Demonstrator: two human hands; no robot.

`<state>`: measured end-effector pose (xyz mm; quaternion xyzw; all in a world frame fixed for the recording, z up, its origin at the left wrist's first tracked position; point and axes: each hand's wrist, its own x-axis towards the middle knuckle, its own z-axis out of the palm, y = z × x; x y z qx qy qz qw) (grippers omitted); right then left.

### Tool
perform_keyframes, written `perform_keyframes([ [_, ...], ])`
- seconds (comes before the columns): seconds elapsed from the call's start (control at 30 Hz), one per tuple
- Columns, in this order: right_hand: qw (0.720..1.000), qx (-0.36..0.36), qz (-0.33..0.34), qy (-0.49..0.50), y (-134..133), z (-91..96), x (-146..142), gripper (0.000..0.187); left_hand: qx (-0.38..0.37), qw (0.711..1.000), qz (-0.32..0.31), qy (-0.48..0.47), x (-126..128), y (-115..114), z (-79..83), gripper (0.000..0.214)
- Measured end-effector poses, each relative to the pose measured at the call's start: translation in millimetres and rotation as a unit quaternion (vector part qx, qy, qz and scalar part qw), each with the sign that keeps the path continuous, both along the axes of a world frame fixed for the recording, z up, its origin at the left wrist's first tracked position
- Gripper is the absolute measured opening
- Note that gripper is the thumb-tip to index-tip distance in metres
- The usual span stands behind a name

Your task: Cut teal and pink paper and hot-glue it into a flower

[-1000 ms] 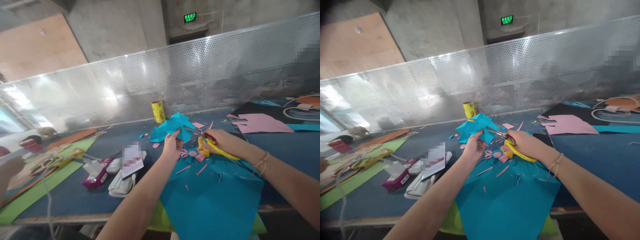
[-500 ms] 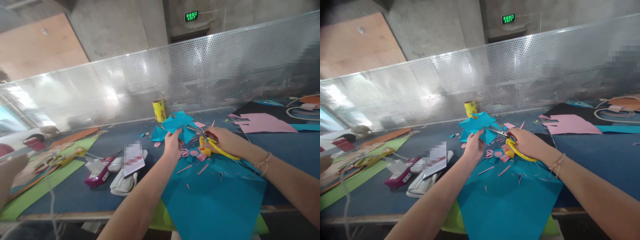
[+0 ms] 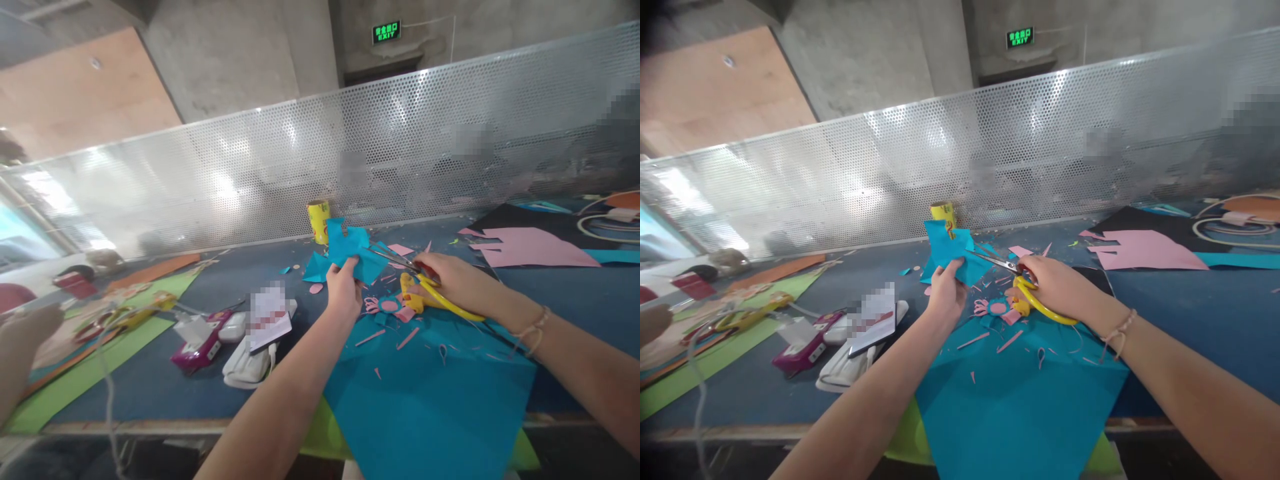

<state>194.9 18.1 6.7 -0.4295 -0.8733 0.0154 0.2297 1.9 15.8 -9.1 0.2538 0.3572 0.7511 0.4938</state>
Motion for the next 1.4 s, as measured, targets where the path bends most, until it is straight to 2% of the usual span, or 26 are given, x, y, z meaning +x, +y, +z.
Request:
perform_keyframes([
  [0.27, 1.000, 0.001, -0.013, -0.011, 2.6, -0.2, 2.2, 0.043, 0.033, 0.999, -0.034, 0.007, -1.3, 4.4, -2.8, 0.025],
  [0.5, 1.000, 0.001, -0.005, -0.024, 2.1, -3.4, -1.0, 0.036, 0.069, 0.995, -0.059, 0.050, 2.2, 2.4, -5.7, 0.022],
  [0.73, 0.999, 0.017, -0.014, -0.028, -1.6, -7.2, -4.1, 0.029, 0.044, 0.994, -0.079, 0.054, 6.1, -0.1, -4.8, 0.024],
  [0.87, 0.999, 0.016, -0.014, -0.031, -2.1, -6.4, -5.4, 0.024, 0.055, 0.993, -0.097, 0.043, 6.2, 1.4, -6.7, 0.021],
  [1.03, 1.000, 0.003, -0.012, -0.025, -2.4, -4.3, -6.7, 0.031, 0.055, 0.992, -0.102, 0.045, 6.7, 3.1, -9.0, 0.018],
  [1.2, 0.999, -0.013, -0.034, -0.013, -5.8, -1.4, -8.2, 0.032, 0.057, 0.992, -0.105, 0.040, 7.2, 2.9, -8.9, 0.020],
  [1.4, 0.999, 0.000, -0.046, -0.017, -6.0, 0.3, -7.3, 0.030, 0.052, 0.993, -0.100, 0.046, 6.6, 2.2, -8.1, 0.020],
])
